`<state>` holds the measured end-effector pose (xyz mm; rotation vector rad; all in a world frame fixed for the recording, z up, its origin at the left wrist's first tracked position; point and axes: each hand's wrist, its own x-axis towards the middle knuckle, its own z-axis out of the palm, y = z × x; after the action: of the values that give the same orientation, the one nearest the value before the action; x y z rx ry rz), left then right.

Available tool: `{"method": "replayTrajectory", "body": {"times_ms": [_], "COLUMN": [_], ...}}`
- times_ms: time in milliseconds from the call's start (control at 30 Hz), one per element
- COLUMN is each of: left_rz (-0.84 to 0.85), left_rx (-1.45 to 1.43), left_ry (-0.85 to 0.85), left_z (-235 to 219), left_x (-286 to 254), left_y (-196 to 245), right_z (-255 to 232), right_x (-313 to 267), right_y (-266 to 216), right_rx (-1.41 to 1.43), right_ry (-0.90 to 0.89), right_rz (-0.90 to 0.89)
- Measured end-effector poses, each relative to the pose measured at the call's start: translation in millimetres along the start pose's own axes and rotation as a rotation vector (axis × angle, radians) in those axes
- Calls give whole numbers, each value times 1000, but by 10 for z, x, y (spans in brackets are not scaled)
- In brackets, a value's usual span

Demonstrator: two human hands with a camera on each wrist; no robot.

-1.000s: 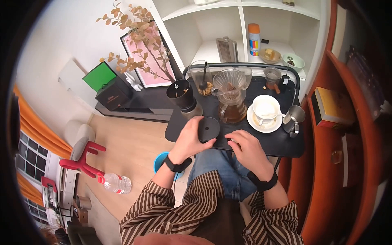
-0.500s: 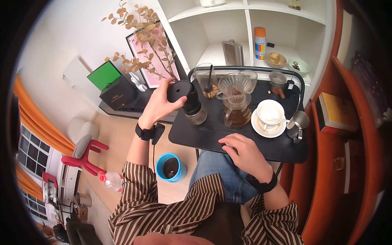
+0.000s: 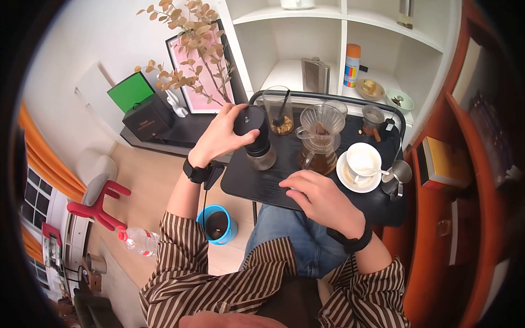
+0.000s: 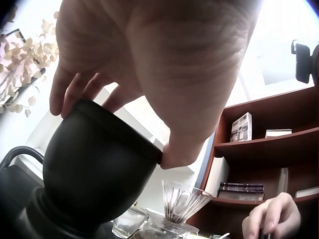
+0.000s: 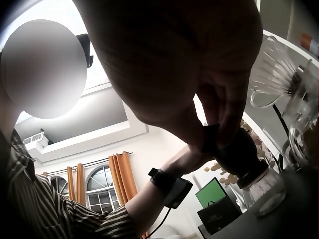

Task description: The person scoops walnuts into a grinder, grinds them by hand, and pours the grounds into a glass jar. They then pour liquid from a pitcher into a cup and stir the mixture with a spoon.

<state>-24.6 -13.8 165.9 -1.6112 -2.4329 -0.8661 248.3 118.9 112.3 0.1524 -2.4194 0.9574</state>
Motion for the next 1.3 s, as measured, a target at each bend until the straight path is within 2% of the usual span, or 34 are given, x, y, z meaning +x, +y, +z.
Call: {"method": "replayTrajectory", "body": {"times_ms": [267,300,400,567,667,800,900,1100,1200,1300], "left_rz": [7,8,15,29,48,80,50,51,56,72], "left_rx": [-182,-205,-295,-348,-385,-351,-378,-406,-403,-408], "left_ry": [20,32,98,91,86,133,103,154,149,163], "left_z": [172,168,249,249,242,278,273,306,321,333], "left_x": [-10,-15,-74,-202,-288,-314,-311,-329,-327,-337], "left_y": [-154,-158,-162,-97,-81,-88,-76,-40,-70,-78], "right_z": [-257,-306,-162,47,89,99,111,180,256,257], "right_x": [674,898,1218,1655,1735,1729,1720,1769,1683,1652], "right_y": [-72,-110,79,276,238,170,98,71,93,73], "right_rx": [-106,-179,-246,-325,-295,-335,-353,-454,-402,-428], "right_ry": [1,-43,43,-61,-170,-192,-202,-259,-106,-106], "right_rz": [-115,-73,-237,-250,-198,-192,-197,-48,-166,-144]}}
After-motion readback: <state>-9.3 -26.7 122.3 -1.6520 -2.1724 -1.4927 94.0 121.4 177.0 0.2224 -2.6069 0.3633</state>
